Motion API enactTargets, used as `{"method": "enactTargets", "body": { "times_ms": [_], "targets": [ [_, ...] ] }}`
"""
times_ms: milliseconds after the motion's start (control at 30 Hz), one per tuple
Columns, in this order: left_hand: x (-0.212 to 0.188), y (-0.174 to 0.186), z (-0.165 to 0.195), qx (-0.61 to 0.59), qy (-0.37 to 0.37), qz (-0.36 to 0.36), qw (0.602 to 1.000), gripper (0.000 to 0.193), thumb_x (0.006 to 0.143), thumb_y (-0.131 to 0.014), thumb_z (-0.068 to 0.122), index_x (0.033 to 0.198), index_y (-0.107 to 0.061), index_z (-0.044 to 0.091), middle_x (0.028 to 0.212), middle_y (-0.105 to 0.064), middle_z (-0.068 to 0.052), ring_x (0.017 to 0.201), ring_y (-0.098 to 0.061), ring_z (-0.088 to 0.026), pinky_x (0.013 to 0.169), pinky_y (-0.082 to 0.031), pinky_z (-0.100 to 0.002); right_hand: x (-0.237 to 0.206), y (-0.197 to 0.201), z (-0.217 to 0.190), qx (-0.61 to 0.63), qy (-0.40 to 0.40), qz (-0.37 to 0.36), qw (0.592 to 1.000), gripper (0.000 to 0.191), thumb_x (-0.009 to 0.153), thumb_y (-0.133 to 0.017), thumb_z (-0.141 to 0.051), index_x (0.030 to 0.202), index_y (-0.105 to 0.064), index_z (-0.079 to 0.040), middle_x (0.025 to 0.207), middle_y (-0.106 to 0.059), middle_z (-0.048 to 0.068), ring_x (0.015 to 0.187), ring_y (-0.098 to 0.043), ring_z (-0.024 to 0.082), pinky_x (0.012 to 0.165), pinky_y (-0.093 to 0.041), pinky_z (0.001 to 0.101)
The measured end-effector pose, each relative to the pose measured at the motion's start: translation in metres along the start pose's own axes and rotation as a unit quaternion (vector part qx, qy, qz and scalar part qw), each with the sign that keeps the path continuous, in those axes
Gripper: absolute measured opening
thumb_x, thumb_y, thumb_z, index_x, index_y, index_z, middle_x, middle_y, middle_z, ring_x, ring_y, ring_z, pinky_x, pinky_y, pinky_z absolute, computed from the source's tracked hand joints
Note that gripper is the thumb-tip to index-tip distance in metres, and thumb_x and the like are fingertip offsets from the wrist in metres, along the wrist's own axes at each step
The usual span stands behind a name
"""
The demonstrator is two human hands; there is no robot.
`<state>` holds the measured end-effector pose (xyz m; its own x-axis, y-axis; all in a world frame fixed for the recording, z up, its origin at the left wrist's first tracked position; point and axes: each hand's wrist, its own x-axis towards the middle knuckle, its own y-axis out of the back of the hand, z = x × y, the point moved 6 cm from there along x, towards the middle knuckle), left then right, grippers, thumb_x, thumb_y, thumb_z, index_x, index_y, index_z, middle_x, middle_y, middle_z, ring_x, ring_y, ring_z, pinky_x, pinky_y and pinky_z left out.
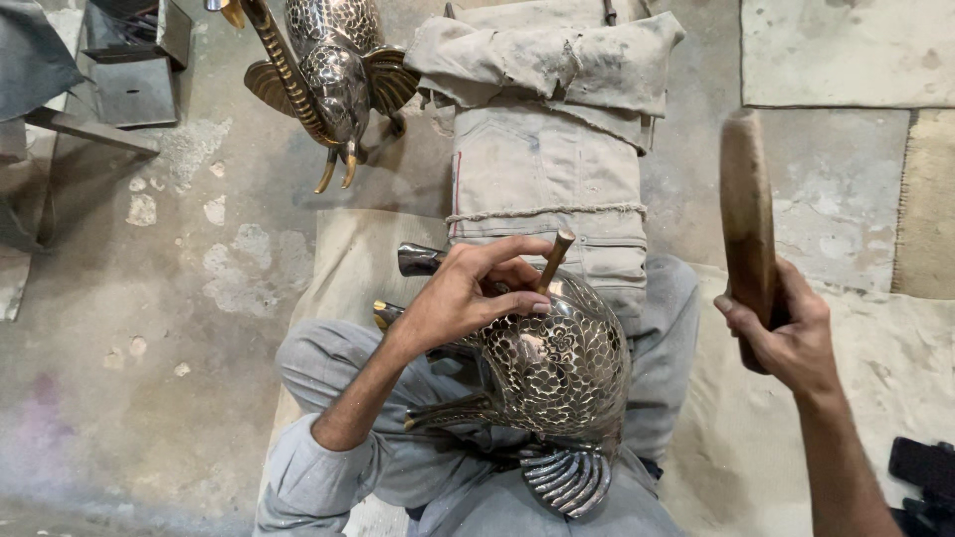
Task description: The person sits on the floor and uses a wooden mallet and a metal punch to hammer a decorative pattern onto a metal elephant sculpture. The person repeatedly strikes the punch against the elephant's body to create a textured surface.
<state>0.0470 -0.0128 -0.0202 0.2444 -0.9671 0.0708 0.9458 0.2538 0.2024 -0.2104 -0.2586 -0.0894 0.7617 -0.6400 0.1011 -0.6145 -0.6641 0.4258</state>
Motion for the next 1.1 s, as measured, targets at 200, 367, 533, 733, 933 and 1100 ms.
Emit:
{"method": "enactTargets", "body": {
  "times_ms": [200, 367, 533, 733, 933, 1100],
  "targets": [
    [0.0, -0.001, -0.001, 0.006, 0.0, 0.011, 1.0, 0.051, 0.093, -0.075, 0.008, 0.14, -0.055, 0.004, 0.101, -0.08, -0.01, 0.092, -0.078, -0.013, 0.084, -0.065, -0.03, 0.031, 0.013, -0.075, -0.23, 0.154, -0.055, 0.959, 0.066, 0.08, -0.083, -0.014, 0.141, -0.061, -0.002, 0.111, -0.072, 0.015, 0.092, -0.072, 0.022, 0.077, -0.061, 0.0342],
    [-0.001, -0.002, 0.001, 0.016, -0.012, 0.008, 1.0, 0.047, 0.094, -0.076, 0.008, 0.137, -0.057, 0.003, 0.1, -0.081, -0.01, 0.092, -0.078, -0.013, 0.084, -0.065, -0.03, 0.046, 0.01, -0.119, -0.274, 0.22, -0.055, 0.935, 0.064, 0.079, -0.08, -0.01, 0.14, -0.061, -0.005, 0.117, -0.071, 0.017, 0.095, -0.072, 0.026, 0.081, -0.061, 0.0369],
    [-0.002, -0.002, 0.0, 0.007, 0.005, 0.015, 1.0, 0.046, 0.094, -0.075, 0.008, 0.135, -0.057, 0.003, 0.099, -0.081, -0.01, 0.091, -0.078, -0.013, 0.083, -0.065, -0.029, 0.062, 0.008, -0.104, -0.384, 0.104, -0.111, 0.911, 0.068, 0.083, -0.076, -0.014, 0.148, -0.061, -0.028, 0.111, -0.075, 0.007, 0.077, -0.072, 0.022, 0.074, -0.064, 0.0363],
    [-0.001, -0.002, -0.004, 0.001, 0.026, 0.014, 1.0, 0.046, 0.093, -0.076, 0.008, 0.135, -0.058, 0.002, 0.097, -0.081, -0.01, 0.09, -0.078, -0.012, 0.081, -0.065, -0.029, 0.065, 0.006, -0.092, -0.426, 0.142, -0.117, 0.886, 0.066, 0.087, -0.076, -0.021, 0.149, -0.057, -0.033, 0.114, -0.074, 0.006, 0.071, -0.071, 0.019, 0.07, -0.063, 0.037],
    [-0.001, -0.002, -0.004, 0.004, 0.02, 0.017, 1.0, 0.049, 0.093, -0.076, 0.009, 0.137, -0.057, 0.003, 0.098, -0.081, -0.009, 0.09, -0.077, -0.012, 0.082, -0.064, -0.029, 0.063, 0.006, -0.092, -0.444, 0.132, -0.127, 0.877, 0.067, 0.085, -0.079, -0.021, 0.147, -0.057, -0.031, 0.106, -0.075, 0.004, 0.068, -0.069, 0.02, 0.067, -0.063, 0.0372],
    [-0.001, -0.004, -0.002, -0.003, 0.005, 0.009, 1.0, 0.048, 0.094, -0.075, 0.009, 0.138, -0.057, 0.004, 0.1, -0.08, -0.009, 0.092, -0.076, -0.012, 0.084, -0.064, -0.029, 0.064, 0.011, -0.106, -0.407, 0.154, -0.08, 0.897, 0.065, 0.09, -0.075, -0.02, 0.152, -0.057, -0.025, 0.104, -0.073, 0.006, 0.069, -0.068, 0.018, 0.07, -0.062, 0.0357]
  ]
}}
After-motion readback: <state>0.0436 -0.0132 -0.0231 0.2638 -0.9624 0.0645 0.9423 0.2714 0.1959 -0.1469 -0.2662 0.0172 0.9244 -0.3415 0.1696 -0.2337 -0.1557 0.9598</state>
